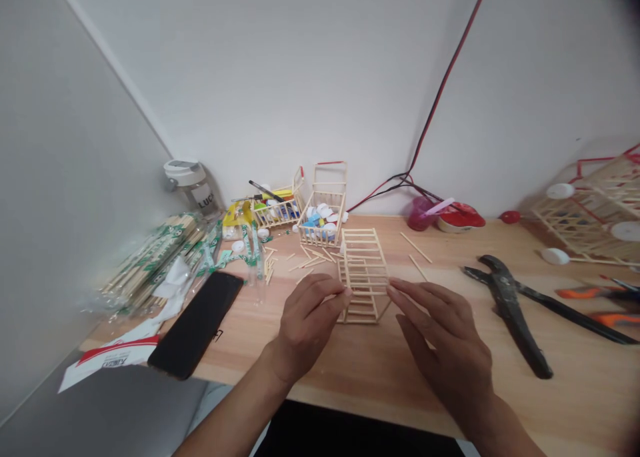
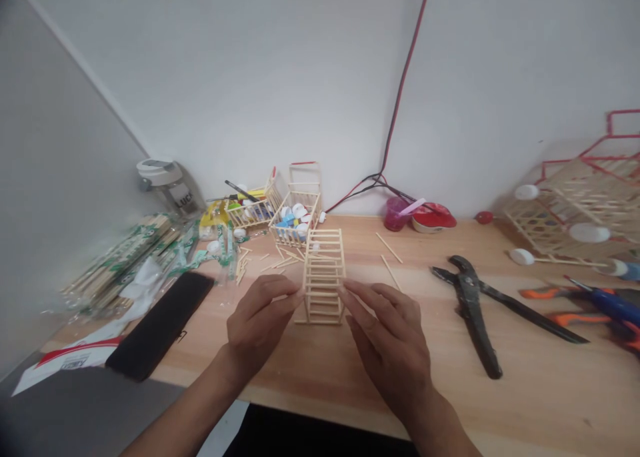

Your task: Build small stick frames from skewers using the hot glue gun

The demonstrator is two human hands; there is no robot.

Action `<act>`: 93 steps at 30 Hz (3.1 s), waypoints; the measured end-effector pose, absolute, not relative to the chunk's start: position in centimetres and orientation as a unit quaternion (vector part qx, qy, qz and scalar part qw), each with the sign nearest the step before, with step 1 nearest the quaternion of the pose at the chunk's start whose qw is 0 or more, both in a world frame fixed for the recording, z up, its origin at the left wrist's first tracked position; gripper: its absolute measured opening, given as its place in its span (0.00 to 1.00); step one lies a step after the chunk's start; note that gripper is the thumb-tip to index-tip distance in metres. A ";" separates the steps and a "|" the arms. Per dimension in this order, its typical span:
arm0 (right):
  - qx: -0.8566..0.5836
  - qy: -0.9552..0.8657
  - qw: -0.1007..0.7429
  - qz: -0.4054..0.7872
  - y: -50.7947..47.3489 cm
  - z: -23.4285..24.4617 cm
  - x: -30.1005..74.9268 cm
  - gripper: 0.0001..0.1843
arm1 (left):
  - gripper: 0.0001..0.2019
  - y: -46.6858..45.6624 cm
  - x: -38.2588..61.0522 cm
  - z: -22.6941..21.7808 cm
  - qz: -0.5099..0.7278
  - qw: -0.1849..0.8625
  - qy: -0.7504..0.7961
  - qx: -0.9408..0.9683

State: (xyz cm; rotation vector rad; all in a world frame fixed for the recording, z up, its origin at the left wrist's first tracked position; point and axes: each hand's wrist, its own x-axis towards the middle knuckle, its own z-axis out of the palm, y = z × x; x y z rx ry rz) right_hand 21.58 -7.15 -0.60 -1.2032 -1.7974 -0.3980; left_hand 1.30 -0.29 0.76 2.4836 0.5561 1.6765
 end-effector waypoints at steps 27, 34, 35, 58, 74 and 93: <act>-0.487 -0.723 0.464 -0.159 -7.0 -0.5 21.2 0.31 | 0.13 -0.3 1.2 0.4 0.545 0.040 0.193 0.815; -0.488 -0.722 0.465 -0.156 -7.1 -0.6 21.3 0.31 | 0.13 -0.4 1.3 0.6 0.549 0.037 0.189 0.813; -0.488 -0.722 0.466 -0.154 -7.2 -0.6 21.3 0.31 | 0.13 -0.4 1.3 0.6 0.549 0.036 0.191 0.813; -0.494 -0.718 0.465 -0.159 -7.2 -0.6 21.2 0.31 | 0.13 -0.4 1.1 0.5 0.543 0.034 0.187 0.818; -0.490 -0.725 0.458 -0.159 -7.2 -0.6 21.3 0.30 | 0.15 -0.3 1.2 0.5 0.553 0.037 0.186 0.811; -0.493 -0.720 0.461 -0.162 -7.4 -0.5 21.2 0.30 | 0.11 -0.3 1.3 1.1 0.569 0.063 0.202 0.795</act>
